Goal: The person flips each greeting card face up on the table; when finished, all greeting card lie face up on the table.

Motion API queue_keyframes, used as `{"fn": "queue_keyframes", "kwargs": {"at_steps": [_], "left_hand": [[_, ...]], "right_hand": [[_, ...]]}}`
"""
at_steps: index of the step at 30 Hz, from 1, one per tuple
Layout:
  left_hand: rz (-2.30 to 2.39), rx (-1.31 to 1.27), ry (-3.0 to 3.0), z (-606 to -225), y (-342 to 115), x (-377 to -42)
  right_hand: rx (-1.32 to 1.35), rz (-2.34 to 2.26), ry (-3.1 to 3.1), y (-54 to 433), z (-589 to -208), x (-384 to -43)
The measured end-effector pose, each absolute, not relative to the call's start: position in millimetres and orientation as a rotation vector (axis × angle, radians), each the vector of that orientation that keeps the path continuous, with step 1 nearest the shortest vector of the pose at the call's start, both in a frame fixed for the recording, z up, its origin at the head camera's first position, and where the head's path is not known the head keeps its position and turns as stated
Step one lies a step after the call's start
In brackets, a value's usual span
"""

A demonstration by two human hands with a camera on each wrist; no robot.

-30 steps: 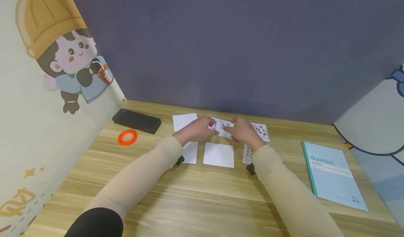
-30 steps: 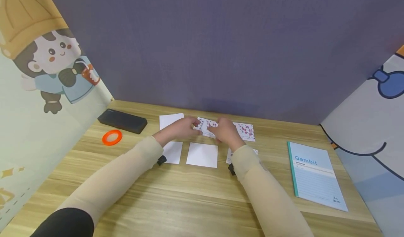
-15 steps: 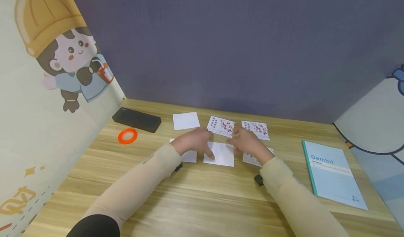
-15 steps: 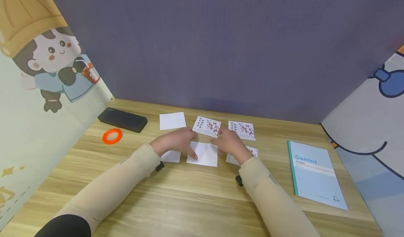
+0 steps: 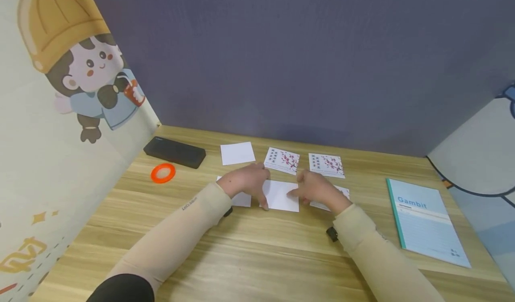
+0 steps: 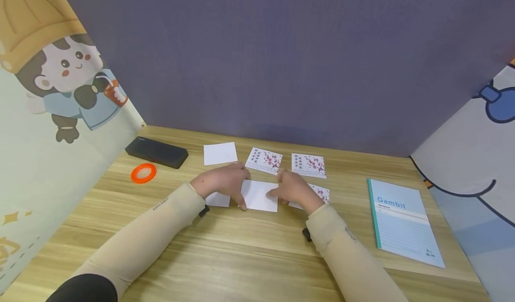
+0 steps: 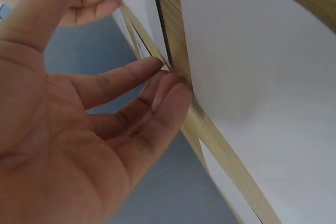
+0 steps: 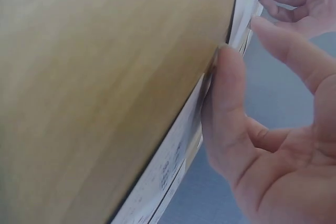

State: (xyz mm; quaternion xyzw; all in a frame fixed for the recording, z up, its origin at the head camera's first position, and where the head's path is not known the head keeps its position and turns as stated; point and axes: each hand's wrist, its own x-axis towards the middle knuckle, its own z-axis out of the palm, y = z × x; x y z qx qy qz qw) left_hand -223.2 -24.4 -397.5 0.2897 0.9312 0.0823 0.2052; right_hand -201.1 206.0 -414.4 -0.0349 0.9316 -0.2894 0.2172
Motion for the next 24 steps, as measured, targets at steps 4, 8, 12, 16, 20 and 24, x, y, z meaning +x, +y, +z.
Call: {"fn": "queue_keyframes", "kwargs": {"at_steps": [4, 8, 12, 16, 20, 24], "left_hand": [[0.238, 0.816, 2.591, -398.0, -24.5, -224.6], [0.258, 0.809, 2.590, -397.5, -24.4, -225.1], [0.265, 0.787, 2.587, -396.0, -24.0, -225.0], [0.257, 0.769, 2.588, -394.6, -23.5, -225.8], [0.257, 0.762, 2.582, -395.2, -23.6, -226.7], [0.286, 0.754, 2.579, -397.8, -24.4, -227.8]], "right_hand": [[-0.117, -0.784, 2.585, 206.3, -415.8, -200.1], [-0.127, -0.770, 2.590, 205.7, -416.4, -199.4], [-0.123, -0.765, 2.582, 204.8, -415.4, -198.7], [-0.117, -0.769, 2.581, 204.1, -412.0, -197.5], [-0.113, -0.769, 2.574, 203.4, -410.4, -196.4], [-0.114, -0.784, 2.562, 203.1, -409.9, -195.3]]}}
